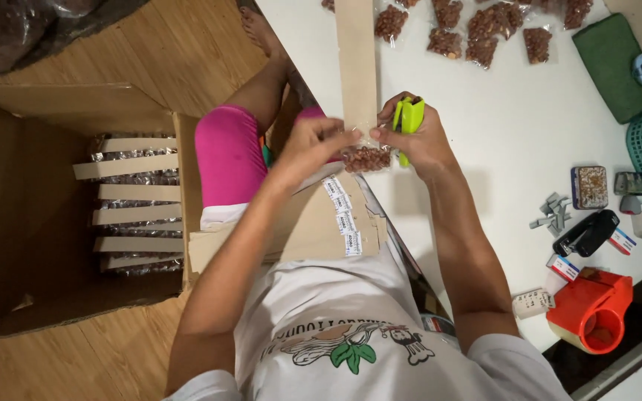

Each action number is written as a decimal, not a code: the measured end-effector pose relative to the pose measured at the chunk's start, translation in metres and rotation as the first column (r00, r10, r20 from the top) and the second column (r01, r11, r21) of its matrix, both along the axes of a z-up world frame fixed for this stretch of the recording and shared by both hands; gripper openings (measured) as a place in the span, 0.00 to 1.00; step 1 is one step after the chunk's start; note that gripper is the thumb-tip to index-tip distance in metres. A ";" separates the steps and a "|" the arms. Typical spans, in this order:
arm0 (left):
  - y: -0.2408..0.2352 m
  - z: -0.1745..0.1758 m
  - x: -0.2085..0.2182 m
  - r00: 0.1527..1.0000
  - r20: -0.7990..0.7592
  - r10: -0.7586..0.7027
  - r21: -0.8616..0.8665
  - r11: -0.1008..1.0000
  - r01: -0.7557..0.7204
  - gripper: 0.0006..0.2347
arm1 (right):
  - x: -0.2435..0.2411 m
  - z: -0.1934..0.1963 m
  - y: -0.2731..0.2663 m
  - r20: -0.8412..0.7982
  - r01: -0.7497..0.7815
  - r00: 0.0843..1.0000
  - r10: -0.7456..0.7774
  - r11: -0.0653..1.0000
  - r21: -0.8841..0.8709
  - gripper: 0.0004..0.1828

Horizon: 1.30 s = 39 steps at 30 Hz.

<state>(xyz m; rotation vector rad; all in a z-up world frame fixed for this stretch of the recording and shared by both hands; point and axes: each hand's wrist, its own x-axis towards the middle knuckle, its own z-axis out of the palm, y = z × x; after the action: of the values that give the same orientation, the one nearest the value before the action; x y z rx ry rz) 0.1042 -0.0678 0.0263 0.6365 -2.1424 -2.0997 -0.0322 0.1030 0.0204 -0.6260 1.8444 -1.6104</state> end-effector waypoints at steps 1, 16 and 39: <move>0.005 -0.018 -0.001 0.993 -0.112 0.024 0.058 0.998 -0.018 0.11 | -0.001 -0.001 0.000 0.018 0.013 1.000 -0.012 1.000 -0.008 0.16; 0.045 -0.007 -0.014 0.938 -0.335 0.092 -0.437 0.866 -0.241 0.07 | 0.000 0.045 -0.040 0.306 0.597 0.796 -0.522 0.759 -0.258 0.25; -0.037 -0.085 -0.015 0.869 -0.224 0.442 -0.054 0.884 -0.464 0.05 | -0.155 -0.063 -0.198 -0.675 0.396 0.738 -0.012 0.817 0.419 0.22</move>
<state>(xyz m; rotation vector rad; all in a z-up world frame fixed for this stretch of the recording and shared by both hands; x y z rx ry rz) 0.0892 -0.1052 -0.0583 0.7808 -1.7631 -1.7056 -0.1874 -0.0955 -0.0421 -0.7854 2.8403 -0.9242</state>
